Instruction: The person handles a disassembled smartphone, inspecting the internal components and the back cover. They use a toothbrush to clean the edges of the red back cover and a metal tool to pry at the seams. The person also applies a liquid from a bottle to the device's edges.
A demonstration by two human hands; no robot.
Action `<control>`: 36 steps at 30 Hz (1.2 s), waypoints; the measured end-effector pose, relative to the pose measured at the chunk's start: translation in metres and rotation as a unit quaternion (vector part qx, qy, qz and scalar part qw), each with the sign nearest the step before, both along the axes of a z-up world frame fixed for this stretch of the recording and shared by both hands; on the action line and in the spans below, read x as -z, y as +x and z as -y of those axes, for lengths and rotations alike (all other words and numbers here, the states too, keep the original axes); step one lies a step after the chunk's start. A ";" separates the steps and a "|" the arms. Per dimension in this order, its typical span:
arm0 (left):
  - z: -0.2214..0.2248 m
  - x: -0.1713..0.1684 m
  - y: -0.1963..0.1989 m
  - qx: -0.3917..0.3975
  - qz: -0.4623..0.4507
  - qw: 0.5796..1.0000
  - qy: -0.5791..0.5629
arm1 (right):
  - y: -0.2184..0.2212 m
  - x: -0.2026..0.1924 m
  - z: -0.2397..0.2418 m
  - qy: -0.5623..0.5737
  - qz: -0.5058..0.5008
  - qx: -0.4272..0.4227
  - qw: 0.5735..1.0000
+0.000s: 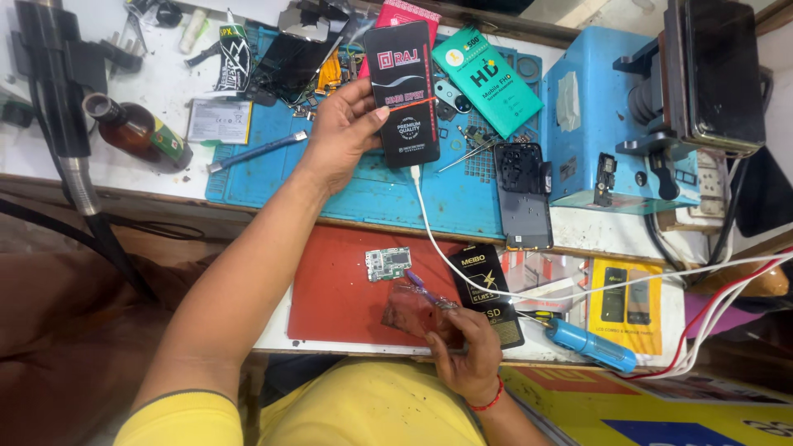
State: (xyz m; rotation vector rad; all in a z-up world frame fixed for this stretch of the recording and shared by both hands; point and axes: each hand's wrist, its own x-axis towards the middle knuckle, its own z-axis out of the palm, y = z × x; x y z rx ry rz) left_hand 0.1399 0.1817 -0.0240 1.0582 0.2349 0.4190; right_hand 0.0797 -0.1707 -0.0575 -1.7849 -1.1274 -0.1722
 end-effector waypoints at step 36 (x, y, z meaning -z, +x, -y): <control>0.021 0.029 0.111 -0.060 -0.150 0.956 0.246 | 0.007 -0.010 -0.002 -0.014 0.016 -0.023 1.000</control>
